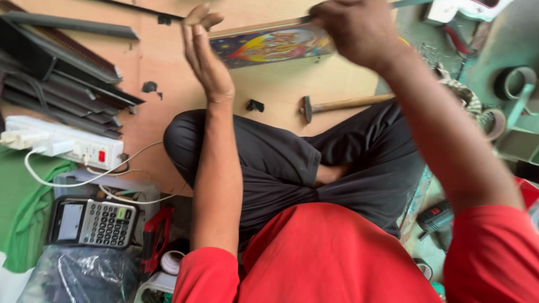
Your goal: Assembling frames and inserting religious pictures, including cleaning the glass and securing the backings.
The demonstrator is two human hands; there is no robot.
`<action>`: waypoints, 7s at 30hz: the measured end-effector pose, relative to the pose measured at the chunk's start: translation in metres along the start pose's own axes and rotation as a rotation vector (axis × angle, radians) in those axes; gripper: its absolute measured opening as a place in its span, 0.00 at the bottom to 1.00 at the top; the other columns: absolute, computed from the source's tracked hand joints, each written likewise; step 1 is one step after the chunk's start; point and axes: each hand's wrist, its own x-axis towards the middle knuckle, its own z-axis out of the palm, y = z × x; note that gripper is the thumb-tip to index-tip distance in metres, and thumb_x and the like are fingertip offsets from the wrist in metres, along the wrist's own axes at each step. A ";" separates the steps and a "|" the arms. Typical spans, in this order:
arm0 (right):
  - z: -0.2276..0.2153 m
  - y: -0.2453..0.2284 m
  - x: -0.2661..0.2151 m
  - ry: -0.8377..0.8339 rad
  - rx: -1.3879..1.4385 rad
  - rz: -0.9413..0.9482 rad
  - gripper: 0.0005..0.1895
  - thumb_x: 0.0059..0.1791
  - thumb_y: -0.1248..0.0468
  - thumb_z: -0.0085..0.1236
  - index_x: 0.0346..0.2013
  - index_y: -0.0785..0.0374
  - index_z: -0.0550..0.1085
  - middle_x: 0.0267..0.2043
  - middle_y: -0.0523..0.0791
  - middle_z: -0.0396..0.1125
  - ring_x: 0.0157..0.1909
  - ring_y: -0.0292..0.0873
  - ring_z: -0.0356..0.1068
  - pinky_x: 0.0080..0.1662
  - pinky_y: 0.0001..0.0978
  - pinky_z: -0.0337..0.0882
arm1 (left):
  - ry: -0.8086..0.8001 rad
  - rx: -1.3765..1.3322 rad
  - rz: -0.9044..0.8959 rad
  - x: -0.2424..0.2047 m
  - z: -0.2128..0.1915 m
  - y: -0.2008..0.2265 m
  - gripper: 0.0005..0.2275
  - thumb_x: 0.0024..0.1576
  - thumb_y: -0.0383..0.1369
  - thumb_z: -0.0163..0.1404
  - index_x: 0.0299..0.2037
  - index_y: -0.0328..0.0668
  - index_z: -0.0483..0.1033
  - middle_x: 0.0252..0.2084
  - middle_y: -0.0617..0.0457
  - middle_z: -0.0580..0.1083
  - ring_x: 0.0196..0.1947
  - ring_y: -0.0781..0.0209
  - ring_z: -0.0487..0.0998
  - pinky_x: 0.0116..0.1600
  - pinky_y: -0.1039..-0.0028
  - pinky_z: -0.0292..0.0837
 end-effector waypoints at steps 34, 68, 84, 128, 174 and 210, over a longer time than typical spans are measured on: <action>0.000 0.033 -0.039 0.233 -0.071 0.039 0.06 0.62 0.63 0.60 0.49 0.50 0.84 0.44 0.36 0.76 0.49 0.35 0.73 0.59 0.35 0.65 | 0.162 0.115 -0.008 0.005 0.007 0.005 0.18 0.71 0.32 0.36 0.69 0.34 0.62 0.34 0.51 0.71 0.37 0.64 0.72 0.51 0.72 0.67; 0.080 0.092 -0.164 -0.411 -0.076 0.865 0.20 0.47 0.62 0.64 0.52 0.65 0.76 0.45 0.53 0.72 0.41 0.53 0.74 0.41 0.46 0.74 | -0.561 0.867 0.487 -0.023 0.149 0.087 0.06 0.52 0.32 0.64 0.38 0.51 0.82 0.31 0.60 0.73 0.28 0.62 0.78 0.36 0.70 0.74; -0.006 -0.093 -0.166 0.038 1.339 0.775 0.25 0.50 0.54 0.63 0.55 0.65 0.69 0.41 0.41 0.65 0.41 0.34 0.63 0.44 0.26 0.67 | -0.499 0.741 0.419 -0.017 0.149 0.072 0.07 0.65 0.35 0.52 0.39 0.47 0.82 0.36 0.60 0.80 0.29 0.64 0.82 0.34 0.74 0.75; -0.011 -0.019 -0.032 0.218 0.541 0.386 0.07 0.54 0.69 0.66 0.47 0.64 0.82 0.40 0.47 0.76 0.40 0.40 0.78 0.41 0.30 0.79 | -0.491 0.954 0.478 -0.017 0.074 0.049 0.14 0.58 0.34 0.64 0.53 0.52 0.79 0.43 0.59 0.79 0.43 0.61 0.80 0.55 0.65 0.73; 0.027 0.122 -0.243 0.139 0.627 1.012 0.06 0.55 0.73 0.58 0.47 0.72 0.77 0.40 0.49 0.76 0.41 0.39 0.79 0.43 0.30 0.82 | -0.397 0.930 0.413 -0.012 0.049 0.066 0.05 0.65 0.39 0.60 0.46 0.52 0.82 0.45 0.64 0.81 0.46 0.63 0.75 0.66 0.61 0.51; -0.017 -0.054 0.015 0.208 0.692 0.335 0.05 0.54 0.71 0.69 0.43 0.68 0.80 0.43 0.46 0.77 0.45 0.39 0.79 0.50 0.29 0.81 | -0.157 0.973 0.375 -0.021 0.051 0.056 0.04 0.57 0.48 0.62 0.37 0.70 0.84 0.51 0.73 0.78 0.76 0.51 0.43 0.71 0.33 0.09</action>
